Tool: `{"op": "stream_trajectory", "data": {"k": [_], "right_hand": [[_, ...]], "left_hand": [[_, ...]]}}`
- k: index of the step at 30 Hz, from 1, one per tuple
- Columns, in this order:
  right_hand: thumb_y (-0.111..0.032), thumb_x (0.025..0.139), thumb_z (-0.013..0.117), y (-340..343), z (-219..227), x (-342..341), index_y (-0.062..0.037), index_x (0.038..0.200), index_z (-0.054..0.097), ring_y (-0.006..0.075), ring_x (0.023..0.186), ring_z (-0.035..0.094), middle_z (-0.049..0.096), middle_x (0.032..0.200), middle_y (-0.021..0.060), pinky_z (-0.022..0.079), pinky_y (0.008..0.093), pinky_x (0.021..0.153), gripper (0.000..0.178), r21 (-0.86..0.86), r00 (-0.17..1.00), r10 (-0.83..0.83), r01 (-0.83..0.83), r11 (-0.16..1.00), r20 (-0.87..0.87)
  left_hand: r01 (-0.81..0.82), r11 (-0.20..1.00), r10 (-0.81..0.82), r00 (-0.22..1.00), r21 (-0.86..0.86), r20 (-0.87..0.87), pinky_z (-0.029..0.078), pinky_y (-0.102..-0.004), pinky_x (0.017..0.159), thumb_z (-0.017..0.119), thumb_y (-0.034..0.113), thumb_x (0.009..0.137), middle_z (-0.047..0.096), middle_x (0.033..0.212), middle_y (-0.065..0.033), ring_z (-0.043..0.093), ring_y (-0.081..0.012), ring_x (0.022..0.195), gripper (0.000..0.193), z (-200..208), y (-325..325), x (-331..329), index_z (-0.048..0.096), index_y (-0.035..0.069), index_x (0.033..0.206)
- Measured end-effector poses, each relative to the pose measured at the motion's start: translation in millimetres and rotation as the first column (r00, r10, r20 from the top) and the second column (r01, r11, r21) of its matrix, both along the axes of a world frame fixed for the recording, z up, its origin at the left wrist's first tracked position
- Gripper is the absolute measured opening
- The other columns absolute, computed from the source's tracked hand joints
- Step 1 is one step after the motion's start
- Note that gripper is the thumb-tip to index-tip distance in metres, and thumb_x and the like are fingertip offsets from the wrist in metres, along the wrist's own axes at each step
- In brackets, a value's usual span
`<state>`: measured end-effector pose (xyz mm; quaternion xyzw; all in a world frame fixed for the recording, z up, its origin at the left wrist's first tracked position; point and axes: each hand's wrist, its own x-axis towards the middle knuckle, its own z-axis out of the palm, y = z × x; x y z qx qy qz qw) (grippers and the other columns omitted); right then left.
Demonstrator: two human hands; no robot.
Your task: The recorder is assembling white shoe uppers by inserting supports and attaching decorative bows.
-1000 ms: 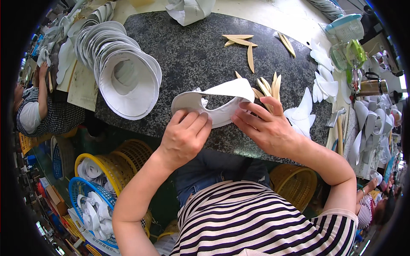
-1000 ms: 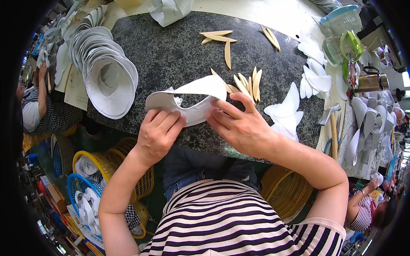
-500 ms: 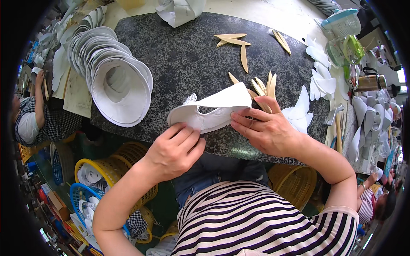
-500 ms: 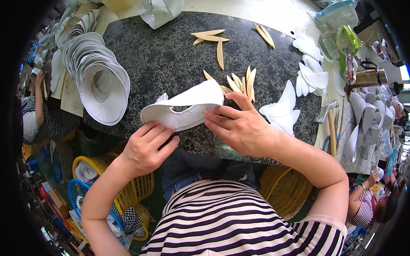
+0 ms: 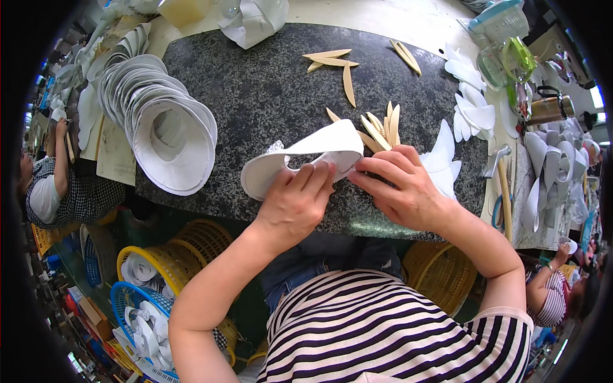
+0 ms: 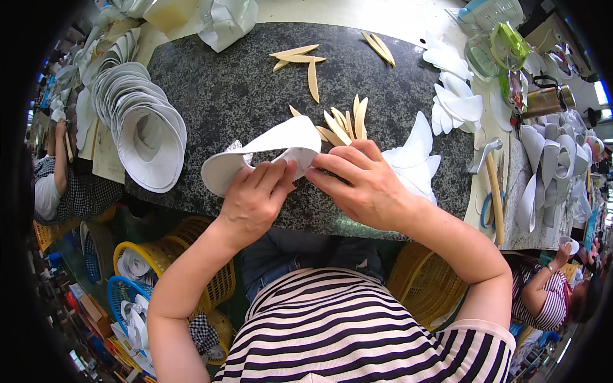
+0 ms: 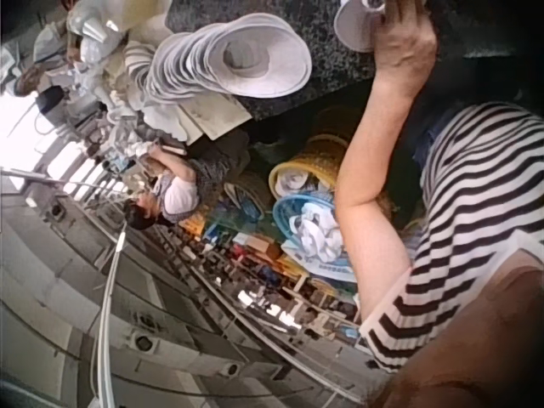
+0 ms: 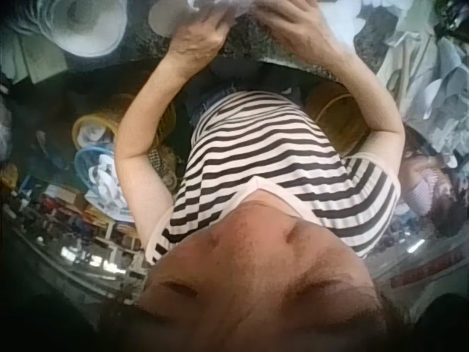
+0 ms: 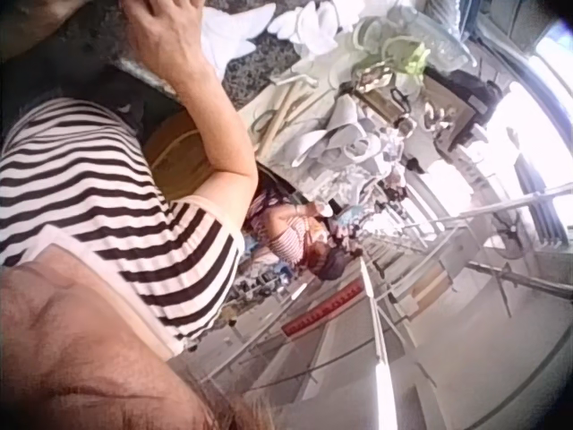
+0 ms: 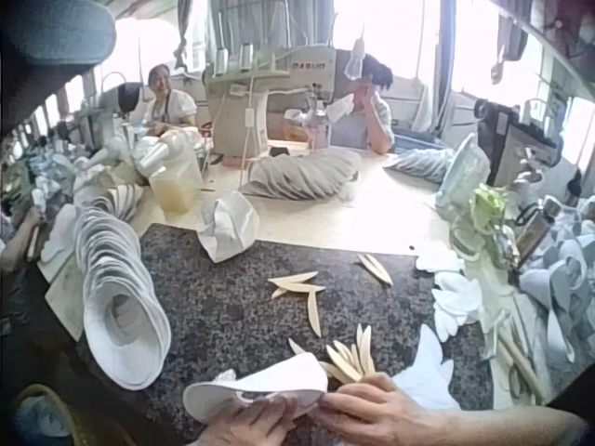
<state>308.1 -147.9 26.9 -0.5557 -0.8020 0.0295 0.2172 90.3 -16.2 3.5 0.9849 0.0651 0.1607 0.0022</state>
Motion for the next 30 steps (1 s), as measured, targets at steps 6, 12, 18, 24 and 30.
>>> {"op": "stream_trajectory", "data": {"k": [6, 12, 18, 24, 30], "right_hand": [[-0.002, 0.076, 0.07, 8.0, -12.3, -7.4, -0.0047, 0.122, 0.068, 0.028, 0.108, 0.061, 0.055, 0.122, 0.0117, 0.05, 0.0412, 0.094, 0.047, 0.104, 0.996, -0.009, 0.019, 0.994, -0.09], [0.002, 0.076, 0.069, 30.5, -0.9, 2.2, -0.0059, 0.115, 0.069, 0.0295, 0.103, 0.062, 0.053, 0.12, 0.0138, 0.052, 0.0408, 0.09, 0.04, 0.062, 0.994, -0.098, 0.1, 0.993, -0.038], [-0.001, 0.076, 0.072, 30.8, 7.2, 3.1, -0.0041, 0.106, 0.068, 0.0309, 0.102, 0.058, 0.05, 0.119, 0.0152, 0.051, 0.0416, 0.091, 0.031, -0.03, 0.993, -0.081, 0.078, 0.996, -0.084], [-0.003, 0.078, 0.072, 28.6, 3.5, 3.1, -0.0025, 0.098, 0.067, 0.0308, 0.101, 0.056, 0.048, 0.116, 0.0147, 0.05, 0.0414, 0.089, 0.021, -0.034, 0.991, -0.092, 0.089, 0.995, -0.096], [-0.005, 0.082, 0.071, 32.4, 6.9, 2.0, -0.002, 0.094, 0.065, 0.0312, 0.099, 0.056, 0.05, 0.113, 0.0145, 0.049, 0.0427, 0.086, 0.014, -0.027, 0.984, -0.092, 0.089, 0.996, -0.15]], "left_hand": [[-0.023, 0.945, 0.06, 0.993, -0.327, 0.103, 0.053, -0.0378, 0.074, 0.077, 0.019, 0.085, 0.067, 0.105, -0.0065, 0.066, -0.0241, 0.087, 0.033, 8.2, 4.4, 2.1, 0.072, 0.007, 0.115], [-0.126, 0.882, 0.197, 0.974, -0.454, 0.112, 0.056, -0.0392, 0.073, 0.078, 0.016, 0.085, 0.068, 0.101, -0.0077, 0.069, -0.0272, 0.088, 0.018, 4.9, 6.7, 15.4, 0.071, 0.007, 0.1], [-0.083, 0.952, 0.114, 0.99, -0.296, 0.086, 0.056, -0.0398, 0.072, 0.069, 0.006, 0.088, 0.068, 0.098, -0.008, 0.069, -0.0282, 0.084, 0.012, 5.5, 8.7, 17.9, 0.071, 0.006, 0.1], [-0.087, 0.866, 0.141, 0.987, -0.492, 0.074, 0.055, -0.0428, 0.071, 0.065, 0.002, 0.089, 0.068, 0.096, -0.0111, 0.069, -0.0324, 0.082, 0.012, 8.5, 17.8, 23.2, 0.068, 0.004, 0.1], [-0.134, 0.819, 0.167, 0.986, -0.559, 0.009, 0.055, -0.0433, 0.072, 0.063, 0.005, 0.092, 0.068, 0.097, -0.013, 0.069, -0.0341, 0.081, 0.01, 10.1, 25.1, 23.5, 0.066, 0.003, 0.101]]}}
